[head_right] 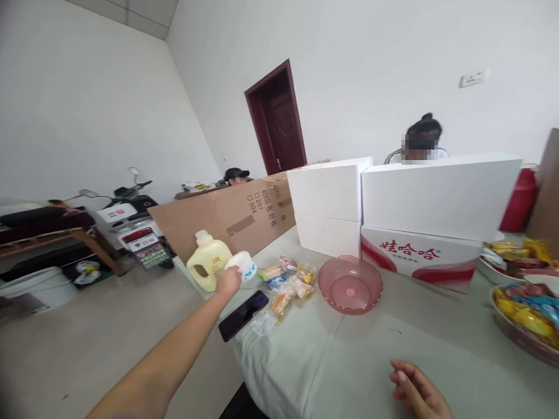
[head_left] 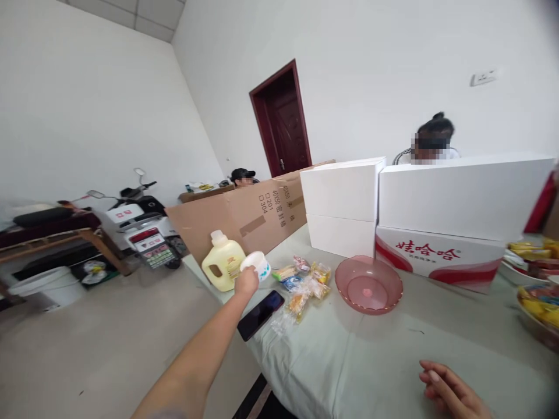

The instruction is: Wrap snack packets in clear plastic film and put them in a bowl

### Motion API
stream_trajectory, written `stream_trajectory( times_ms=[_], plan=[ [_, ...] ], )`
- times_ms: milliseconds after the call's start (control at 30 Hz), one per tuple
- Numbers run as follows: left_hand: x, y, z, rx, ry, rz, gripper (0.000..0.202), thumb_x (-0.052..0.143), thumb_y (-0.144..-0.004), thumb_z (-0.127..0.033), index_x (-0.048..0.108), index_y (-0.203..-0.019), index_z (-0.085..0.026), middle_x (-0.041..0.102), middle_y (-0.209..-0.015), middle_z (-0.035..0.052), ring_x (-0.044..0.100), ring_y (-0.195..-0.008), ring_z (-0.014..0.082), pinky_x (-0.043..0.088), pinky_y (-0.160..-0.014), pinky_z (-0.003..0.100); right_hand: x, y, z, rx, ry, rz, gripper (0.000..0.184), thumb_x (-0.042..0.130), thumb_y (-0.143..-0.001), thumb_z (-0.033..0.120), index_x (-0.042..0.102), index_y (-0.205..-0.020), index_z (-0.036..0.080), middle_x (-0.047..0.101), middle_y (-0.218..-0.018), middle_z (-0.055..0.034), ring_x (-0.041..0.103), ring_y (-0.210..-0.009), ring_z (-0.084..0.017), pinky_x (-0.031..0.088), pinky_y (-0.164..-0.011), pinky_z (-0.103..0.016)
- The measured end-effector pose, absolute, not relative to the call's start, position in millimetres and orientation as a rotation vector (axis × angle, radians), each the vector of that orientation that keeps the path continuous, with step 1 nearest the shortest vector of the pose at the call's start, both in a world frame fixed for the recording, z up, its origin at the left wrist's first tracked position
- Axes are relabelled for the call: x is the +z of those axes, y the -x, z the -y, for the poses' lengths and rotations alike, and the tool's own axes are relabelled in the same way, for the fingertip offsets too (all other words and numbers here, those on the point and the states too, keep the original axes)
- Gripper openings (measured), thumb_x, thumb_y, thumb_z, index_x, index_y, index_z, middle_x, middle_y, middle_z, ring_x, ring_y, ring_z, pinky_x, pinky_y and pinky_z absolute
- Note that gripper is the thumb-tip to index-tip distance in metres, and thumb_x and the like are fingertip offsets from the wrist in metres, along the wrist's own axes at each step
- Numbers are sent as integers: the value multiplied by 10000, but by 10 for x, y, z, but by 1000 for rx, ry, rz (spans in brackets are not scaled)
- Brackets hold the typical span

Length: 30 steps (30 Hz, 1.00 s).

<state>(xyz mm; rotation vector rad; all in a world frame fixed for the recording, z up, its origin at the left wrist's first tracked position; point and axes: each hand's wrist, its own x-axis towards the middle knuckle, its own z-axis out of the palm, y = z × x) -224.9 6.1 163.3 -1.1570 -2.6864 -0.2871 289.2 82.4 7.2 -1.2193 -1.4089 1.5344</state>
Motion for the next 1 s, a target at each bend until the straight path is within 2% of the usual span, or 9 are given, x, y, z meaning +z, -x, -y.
stream_trajectory(
  times_ms=[100, 200, 367, 433, 600, 700, 800, 900, 1000],
  plan=[
    [1777, 1923, -240, -529, 1290, 2453, 242, 448, -923, -207, 634, -1054, -124, 626, -1097, 114, 619, -1007, 249, 500, -864, 361, 133, -2844, -791, 1448, 1204, 1349, 555, 638, -634, 684, 696, -909, 205, 702, -765, -55, 626, -640, -185, 495, -550, -267],
    [1804, 1309, -470, -721, 1591, 2210, 223, 452, -915, -226, 634, -1039, -190, 637, -1071, 53, 620, -964, 185, 511, -831, 287, 177, -2831, -776, 1330, 1215, 1259, 522, 639, -646, 659, 684, -900, 205, 683, -737, -37, 613, -623, -174, 495, -564, -273],
    [1596, -98, -756, -1160, 2324, 1446, 160, 500, -884, -186, 631, -975, -188, 647, -982, 66, 593, -961, 191, 493, -857, 323, 219, -2890, -764, 1069, 1250, 1176, 520, 622, -651, 654, 663, -885, 191, 643, -667, -18, 574, -579, -160, 489, -566, -284],
    [1446, -599, -889, -1092, 2495, 1394, 152, 526, -862, -161, 638, -960, -190, 651, -971, 66, 590, -950, 198, 492, -848, 325, 227, -2917, -774, 966, 1269, 1131, 525, 598, -674, 652, 643, -910, 186, 633, -670, -15, 553, -562, -151, 479, -548, -279],
    [1059, -1371, -1317, -717, 2648, 1687, 138, 558, -842, -160, 664, -931, -169, 659, -974, 88, 610, -939, 241, 519, -823, 368, 206, -2963, -840, 809, 1314, 1088, 518, 574, -681, 652, 602, -909, 188, 630, -712, -26, 569, -604, -165, 467, -529, -278],
    [916, -1490, -1372, -696, 2595, 1825, 316, 589, -812, -160, 615, -1126, -136, 618, -1142, 141, 624, -944, 270, 534, -817, 413, 175, -2996, -854, 794, 1347, 1132, 524, 568, -676, 651, 603, -908, 183, 638, -729, -38, 587, -638, -178, 476, -549, -285],
    [837, -1343, -1117, -809, 2642, 1742, 585, 606, -792, -197, 445, -1353, -171, 425, -1423, 152, 592, -1067, 276, 520, -892, 419, 143, -3030, -850, 780, 1382, 1179, 535, 560, -676, 651, 609, -922, 179, 647, -740, -46, 604, -654, -186, 484, -565, -289],
    [799, -913, -683, -914, 2697, 1547, 621, 594, -788, -254, 410, -1380, -215, 431, -1428, 115, 492, -1223, 283, 433, -1022, 447, 101, -3037, -838, 773, 1442, 1263, 530, 545, -685, 654, 619, -929, 189, 661, -725, -45, 612, -632, -187, 480, -565, -290],
    [821, -191, -330, -781, 2446, 1759, 623, 588, -796, -272, 404, -1389, -223, 440, -1428, 118, 329, -1358, 329, 288, -1098, 556, 63, -3009, -806, 768, 1502, 1357, 533, 523, -678, 670, 632, -919, 207, 674, -731, -42, 617, -621, -191, 475, -561, -296]
  ],
)
